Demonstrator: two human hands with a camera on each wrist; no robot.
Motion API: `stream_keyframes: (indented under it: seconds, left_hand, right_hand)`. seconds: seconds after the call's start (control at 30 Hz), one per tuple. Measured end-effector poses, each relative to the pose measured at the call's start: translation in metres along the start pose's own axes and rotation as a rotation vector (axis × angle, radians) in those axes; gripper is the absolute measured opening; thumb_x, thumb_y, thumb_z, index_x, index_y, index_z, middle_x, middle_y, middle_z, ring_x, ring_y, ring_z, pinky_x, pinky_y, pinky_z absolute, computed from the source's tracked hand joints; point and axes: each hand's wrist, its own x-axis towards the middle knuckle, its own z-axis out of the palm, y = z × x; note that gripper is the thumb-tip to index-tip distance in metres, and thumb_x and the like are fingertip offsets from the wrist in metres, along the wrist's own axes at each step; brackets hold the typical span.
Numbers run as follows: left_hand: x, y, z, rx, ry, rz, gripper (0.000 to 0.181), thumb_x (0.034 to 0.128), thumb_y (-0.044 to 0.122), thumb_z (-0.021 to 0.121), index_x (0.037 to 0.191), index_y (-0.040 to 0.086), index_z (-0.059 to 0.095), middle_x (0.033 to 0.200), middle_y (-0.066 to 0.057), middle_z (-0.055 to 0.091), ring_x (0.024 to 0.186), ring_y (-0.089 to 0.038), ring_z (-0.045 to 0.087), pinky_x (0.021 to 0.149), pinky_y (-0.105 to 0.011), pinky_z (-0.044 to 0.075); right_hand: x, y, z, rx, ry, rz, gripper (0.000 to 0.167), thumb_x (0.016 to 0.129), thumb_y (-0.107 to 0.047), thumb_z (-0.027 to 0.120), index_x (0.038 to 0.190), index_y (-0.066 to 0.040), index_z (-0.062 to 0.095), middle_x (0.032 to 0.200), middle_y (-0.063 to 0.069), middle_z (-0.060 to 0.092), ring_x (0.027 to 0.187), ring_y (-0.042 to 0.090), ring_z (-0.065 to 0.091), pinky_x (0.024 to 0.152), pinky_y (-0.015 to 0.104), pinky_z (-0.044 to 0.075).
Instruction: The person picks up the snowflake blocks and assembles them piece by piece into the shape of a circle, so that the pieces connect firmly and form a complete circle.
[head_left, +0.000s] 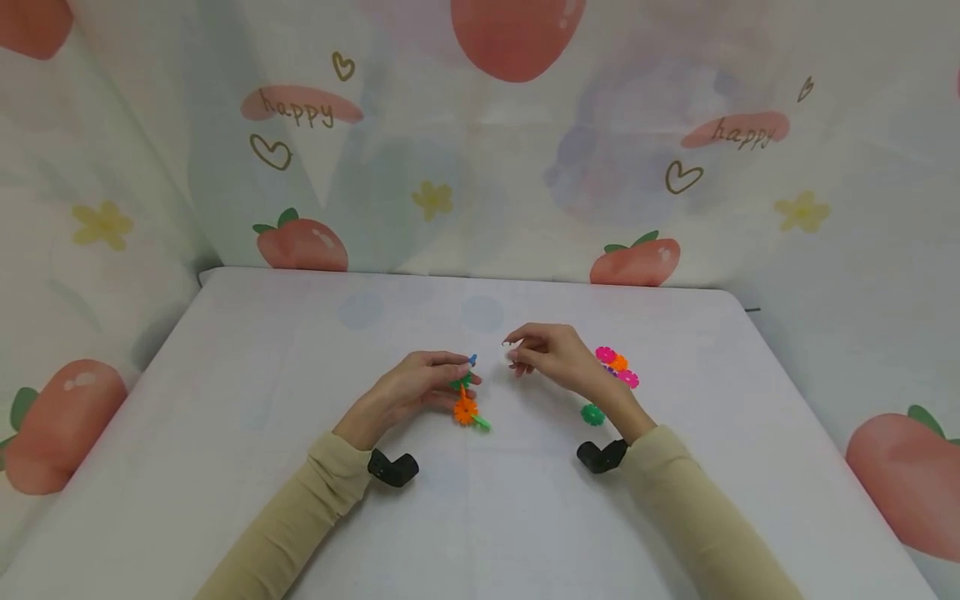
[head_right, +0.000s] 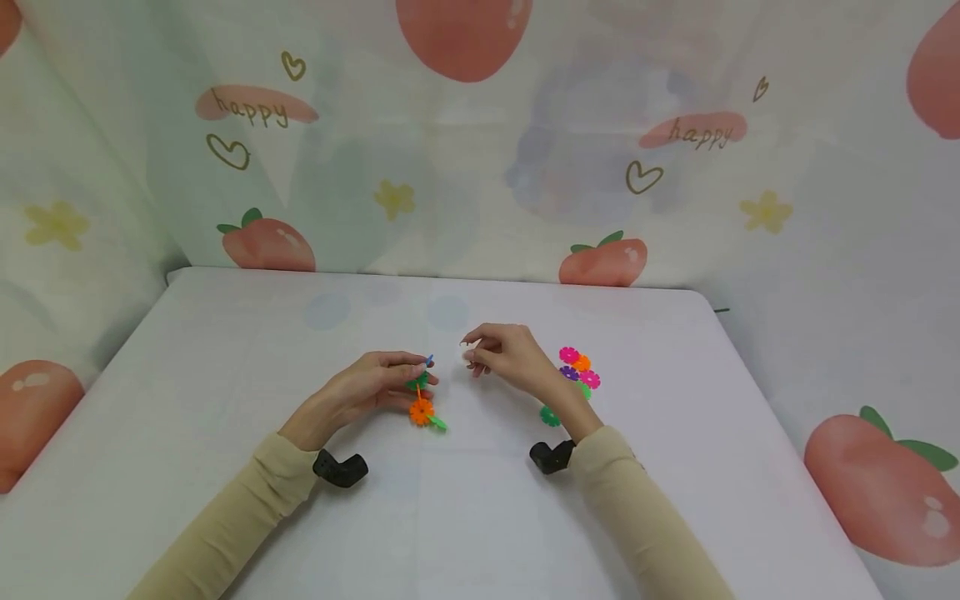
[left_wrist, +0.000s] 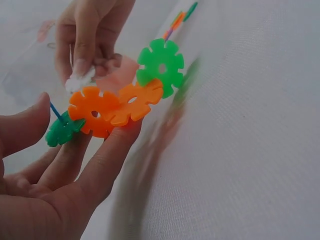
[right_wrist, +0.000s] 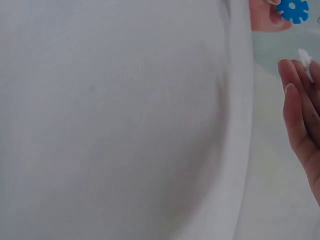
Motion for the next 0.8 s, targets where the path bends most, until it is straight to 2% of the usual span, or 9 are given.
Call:
stream_keyframes:
  seconds: [0.27,0.43,0.6,0.8]
  left_hand:
    - [0.000,-0.001,0.001,0.027,-0.008,0.010,0.047,0.1031,0.024,0.064,0.144,0.001,0.055,0.128,-0.017,0.071,0.103,-0.023,0.074,0.090,-0.035,0.060]
    - [-0.002,0.000,0.003,0.049,0.003,0.017,0.045,0.1034,0.023,0.063,0.143,0.002,0.057,0.124,-0.016,0.073,0.102,-0.022,0.074,0.088,-0.034,0.060]
    - [-0.002,0.000,0.005,0.063,0.050,0.015,0.042,0.1029,0.020,0.064,0.140,0.002,0.060,0.118,-0.016,0.075,0.098,-0.021,0.075,0.085,-0.033,0.061]
    - [-0.002,0.000,0.006,0.106,0.053,0.044,0.041,0.1011,0.021,0.066,0.136,0.000,0.063,0.112,-0.015,0.077,0.092,-0.020,0.075,0.081,-0.033,0.061]
  right_hand:
    - [0.011,-0.013,0.014,0.059,0.003,-0.066,0.024,0.098,-0.011,0.070,0.120,0.000,0.070,0.089,0.015,0.077,0.079,0.031,0.075,0.077,0.029,0.061]
    - [0.015,-0.015,0.020,0.088,0.012,-0.075,0.024,0.098,-0.010,0.070,0.120,0.002,0.071,0.090,0.010,0.077,0.078,0.033,0.075,0.075,0.028,0.061]
    - [0.017,-0.016,0.020,0.081,-0.014,-0.072,0.025,0.099,-0.009,0.069,0.121,0.000,0.072,0.092,0.011,0.077,0.079,0.034,0.073,0.078,0.030,0.061]
    - [0.016,-0.017,0.014,0.086,-0.028,-0.077,0.023,0.098,-0.007,0.069,0.119,-0.003,0.076,0.098,0.018,0.077,0.079,0.034,0.072,0.077,0.026,0.059]
